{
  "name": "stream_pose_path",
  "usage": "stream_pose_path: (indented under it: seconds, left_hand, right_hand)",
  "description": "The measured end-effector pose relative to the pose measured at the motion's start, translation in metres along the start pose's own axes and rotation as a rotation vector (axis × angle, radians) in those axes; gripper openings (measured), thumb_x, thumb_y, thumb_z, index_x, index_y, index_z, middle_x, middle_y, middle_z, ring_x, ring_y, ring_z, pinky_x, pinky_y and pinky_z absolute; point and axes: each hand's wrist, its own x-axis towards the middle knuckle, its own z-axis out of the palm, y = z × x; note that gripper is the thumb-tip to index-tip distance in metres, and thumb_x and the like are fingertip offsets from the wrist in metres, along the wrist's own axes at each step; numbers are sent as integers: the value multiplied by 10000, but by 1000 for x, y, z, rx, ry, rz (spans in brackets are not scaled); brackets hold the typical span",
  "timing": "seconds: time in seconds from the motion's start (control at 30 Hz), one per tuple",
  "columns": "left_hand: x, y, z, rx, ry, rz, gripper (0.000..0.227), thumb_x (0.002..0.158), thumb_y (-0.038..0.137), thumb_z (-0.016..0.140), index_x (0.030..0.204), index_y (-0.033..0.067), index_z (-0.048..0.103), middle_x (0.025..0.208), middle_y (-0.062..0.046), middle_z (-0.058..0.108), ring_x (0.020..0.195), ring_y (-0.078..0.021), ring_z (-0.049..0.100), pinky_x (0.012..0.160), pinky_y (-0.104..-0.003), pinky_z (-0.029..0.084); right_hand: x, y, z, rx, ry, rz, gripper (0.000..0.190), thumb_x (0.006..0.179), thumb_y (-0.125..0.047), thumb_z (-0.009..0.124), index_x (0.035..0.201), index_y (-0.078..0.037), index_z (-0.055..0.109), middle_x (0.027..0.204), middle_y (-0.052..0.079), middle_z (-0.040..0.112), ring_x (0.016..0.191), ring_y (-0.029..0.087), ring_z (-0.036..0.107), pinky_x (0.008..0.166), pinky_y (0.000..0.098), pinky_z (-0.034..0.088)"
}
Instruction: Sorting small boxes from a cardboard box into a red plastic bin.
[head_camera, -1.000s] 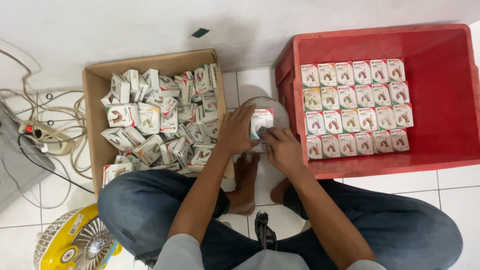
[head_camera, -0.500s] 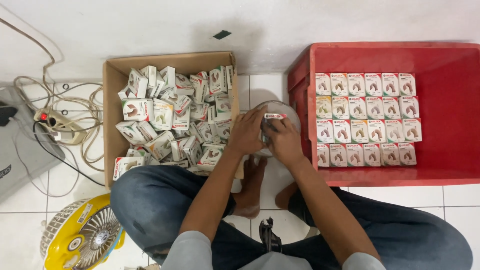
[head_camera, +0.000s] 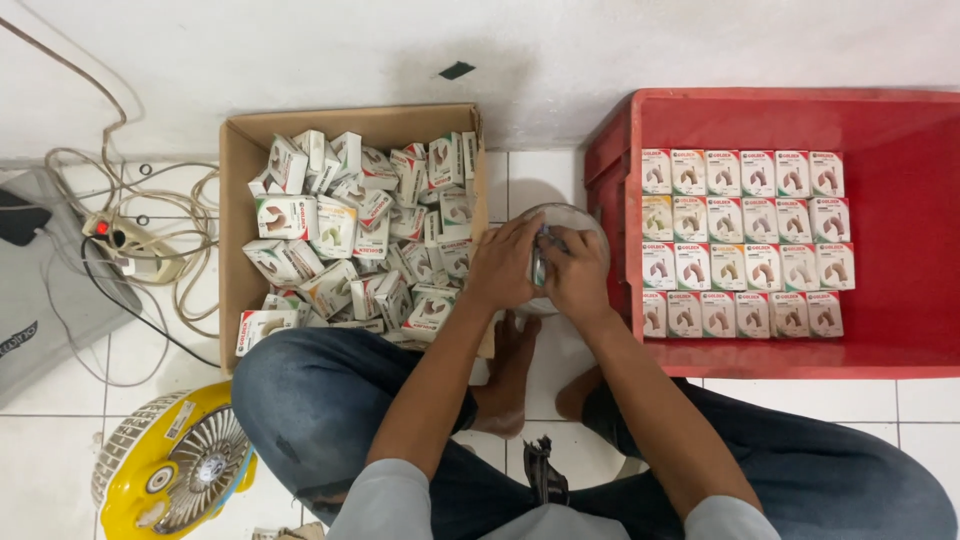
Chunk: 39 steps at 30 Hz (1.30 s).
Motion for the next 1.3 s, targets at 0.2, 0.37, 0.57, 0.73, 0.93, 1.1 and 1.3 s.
stream_pose_path:
  seconds: [0.2, 0.37, 0.57, 0.73, 0.93, 1.1, 1.3]
  left_hand:
    - [1, -15, 20, 26, 4, -3, 1132, 544, 368, 866, 1506, 65, 351, 1322, -123, 614, 1335, -292, 477, 1068, -461, 361]
    - [3, -10, 12, 12, -26, -31, 1099, 585, 393, 847, 1509, 72, 346, 1335, -112, 611, 1347, -284, 470, 1086, -463, 352]
    - [2, -2, 3, 35, -75, -53, 1040, 633, 242, 797, 1528, 56, 302, 1339, -141, 611, 1364, -289, 452, 1110, -446, 323]
    - [-1, -3, 4, 22, -53, -57, 890, 719, 163, 697, 1518, 63, 317, 1317, -129, 621, 1351, -272, 466, 1098, -427, 324]
    - [-1, -1, -2, 19, -134, -101, 1084, 638, 369, 859, 1523, 75, 306, 1305, -173, 618, 1357, -325, 447, 1161, -475, 266]
    - [-15, -3, -9, -38, -204, -125, 1065, 672, 342, 849, 1537, 82, 283, 1426, -195, 522, 1444, -347, 309, 1215, -521, 151]
    - [-21, -2, 4, -70, -237, -143, 1130, 664, 333, 837, 1566, 97, 199, 1550, -214, 337, 1466, -391, 216, 1208, -584, 97]
  right_hand:
    - [-38, -11, -37, 92, -173, -40, 235, 822, -2, 620, 962, -119, 767, 1020, 79, 675, 849, 242, 583, 826, 328, 412]
    - [-22, 6, -13, -13, -91, 37, 281, 803, 15, 625, 1045, -73, 737, 1046, 108, 638, 889, 276, 581, 845, 367, 418]
    - [-20, 6, 10, 40, -43, 21, 360, 725, 48, 639, 1048, -75, 742, 1054, 120, 636, 890, 304, 569, 843, 381, 425]
    - [-48, -4, -18, 121, -140, -11, 338, 753, 44, 637, 1023, -120, 757, 1064, 81, 653, 900, 250, 579, 868, 339, 424]
    - [-58, 4, -5, -114, 17, 165, 391, 755, -39, 652, 1139, -80, 712, 1085, 143, 605, 901, 341, 586, 805, 416, 467]
    - [-24, 11, 0, -119, 185, 238, 429, 817, -38, 643, 1239, 38, 620, 1076, 248, 557, 932, 446, 582, 803, 471, 486]
    - [-35, 30, 20, -221, -87, 176, 523, 722, -34, 646, 1238, 41, 601, 1172, 234, 522, 1045, 417, 577, 925, 439, 449]
